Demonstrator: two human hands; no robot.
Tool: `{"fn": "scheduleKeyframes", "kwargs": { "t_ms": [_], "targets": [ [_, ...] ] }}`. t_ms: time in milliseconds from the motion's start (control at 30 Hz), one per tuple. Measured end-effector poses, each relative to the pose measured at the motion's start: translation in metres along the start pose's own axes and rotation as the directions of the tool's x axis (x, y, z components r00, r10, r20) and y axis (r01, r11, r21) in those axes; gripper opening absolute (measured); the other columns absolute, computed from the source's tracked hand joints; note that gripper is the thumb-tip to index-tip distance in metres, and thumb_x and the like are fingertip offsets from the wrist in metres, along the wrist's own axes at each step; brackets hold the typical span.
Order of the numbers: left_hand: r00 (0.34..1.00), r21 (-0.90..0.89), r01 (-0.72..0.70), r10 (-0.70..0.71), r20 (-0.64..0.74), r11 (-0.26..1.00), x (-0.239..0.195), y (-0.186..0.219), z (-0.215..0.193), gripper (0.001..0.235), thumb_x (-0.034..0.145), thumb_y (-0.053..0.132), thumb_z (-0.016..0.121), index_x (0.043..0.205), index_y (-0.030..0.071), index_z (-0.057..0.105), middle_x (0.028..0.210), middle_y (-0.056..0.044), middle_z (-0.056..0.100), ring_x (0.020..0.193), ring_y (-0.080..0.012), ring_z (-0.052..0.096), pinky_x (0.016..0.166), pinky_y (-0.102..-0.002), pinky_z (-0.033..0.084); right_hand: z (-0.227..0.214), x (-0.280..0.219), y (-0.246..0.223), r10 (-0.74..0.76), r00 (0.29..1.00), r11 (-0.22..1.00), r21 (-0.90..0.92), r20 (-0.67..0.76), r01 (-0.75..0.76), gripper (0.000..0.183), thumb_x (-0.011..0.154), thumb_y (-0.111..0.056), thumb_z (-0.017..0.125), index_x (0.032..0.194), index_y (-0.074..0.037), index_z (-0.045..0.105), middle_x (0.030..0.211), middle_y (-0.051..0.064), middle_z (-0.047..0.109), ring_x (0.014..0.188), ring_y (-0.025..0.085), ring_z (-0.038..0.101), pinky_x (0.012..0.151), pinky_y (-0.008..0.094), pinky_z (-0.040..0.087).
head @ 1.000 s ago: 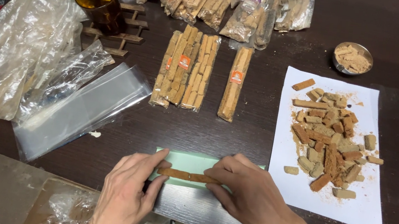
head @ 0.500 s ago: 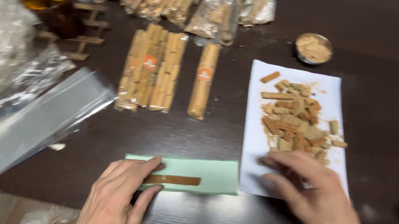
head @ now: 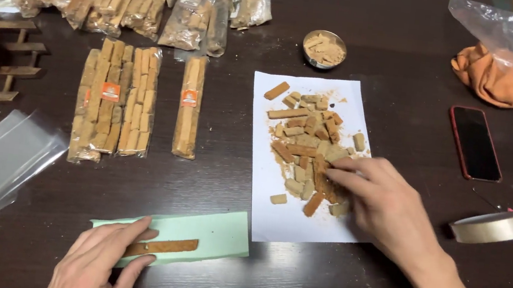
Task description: The person is meticulously arranging small, rectangular wooden pieces onto a green adhesive sheet, likely as part of a manufacturing or craft assembly process.
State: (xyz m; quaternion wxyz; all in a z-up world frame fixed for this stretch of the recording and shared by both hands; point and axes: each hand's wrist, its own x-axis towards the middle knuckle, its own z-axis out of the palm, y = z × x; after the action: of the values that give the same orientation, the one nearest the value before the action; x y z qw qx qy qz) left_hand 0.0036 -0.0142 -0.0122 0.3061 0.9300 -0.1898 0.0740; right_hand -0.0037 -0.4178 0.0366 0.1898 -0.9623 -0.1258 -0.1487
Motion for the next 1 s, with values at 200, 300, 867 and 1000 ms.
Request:
{"fn": "scheduleKeyframes", "kwargs": {
  "t_ms": [200,300,867,1000],
  "targets": [
    [1.0,-0.03,-0.013,0.013,-0.001,0.999,-0.002,-0.007,-0.001,0.048,0.085,0.031,0.072,0.131,0.018,0.068,0.111,0.011,0.081,0.103,-0.0134,0.073,0.093,-0.033,0.054,0.007,0.032,0.019,-0.274,0.917,0.935,-0.145,0.289,0.325,0.039,0.08,0.003,0.059,0.114,-0.011,0.072,0.12,0.011,0.062,0.1,0.033,0.06,0.084,0.045,0.048],
    [0.996,-0.041,-0.09,0.09,-0.017,0.995,-0.003,-0.018,0.002,0.048,0.089,0.03,0.069,0.133,0.014,0.065,0.113,0.008,0.08,0.104,-0.0153,0.072,0.092,-0.034,0.054,0.001,0.044,0.021,-0.324,0.869,0.898,-0.168,0.374,0.407,0.035,0.082,-0.003,0.059,0.114,-0.012,0.072,0.115,0.011,0.062,0.092,0.031,0.06,0.082,0.044,0.048],
    [0.989,-0.089,-0.143,0.146,0.027,0.986,-0.002,-0.018,-0.005,0.049,0.091,0.024,0.069,0.138,0.011,0.06,0.111,0.007,0.082,0.105,-0.0185,0.068,0.095,-0.039,0.052,-0.005,0.039,-0.063,-0.341,0.91,0.914,0.31,0.238,0.262,0.023,0.099,-0.027,0.057,0.112,-0.017,0.074,0.109,0.0,0.075,0.1,0.02,0.07,0.088,0.032,0.054],
    [0.991,-0.109,-0.119,0.124,0.044,0.987,0.0,-0.012,-0.008,0.049,0.091,0.024,0.07,0.137,0.011,0.06,0.109,0.006,0.082,0.106,-0.0174,0.069,0.092,-0.038,0.053,0.053,0.016,-0.103,-0.271,0.911,0.923,0.351,0.311,0.155,0.026,0.103,-0.034,0.053,0.114,-0.019,0.072,0.092,0.001,0.071,0.082,0.024,0.064,0.069,0.038,0.051]
  ]
}}
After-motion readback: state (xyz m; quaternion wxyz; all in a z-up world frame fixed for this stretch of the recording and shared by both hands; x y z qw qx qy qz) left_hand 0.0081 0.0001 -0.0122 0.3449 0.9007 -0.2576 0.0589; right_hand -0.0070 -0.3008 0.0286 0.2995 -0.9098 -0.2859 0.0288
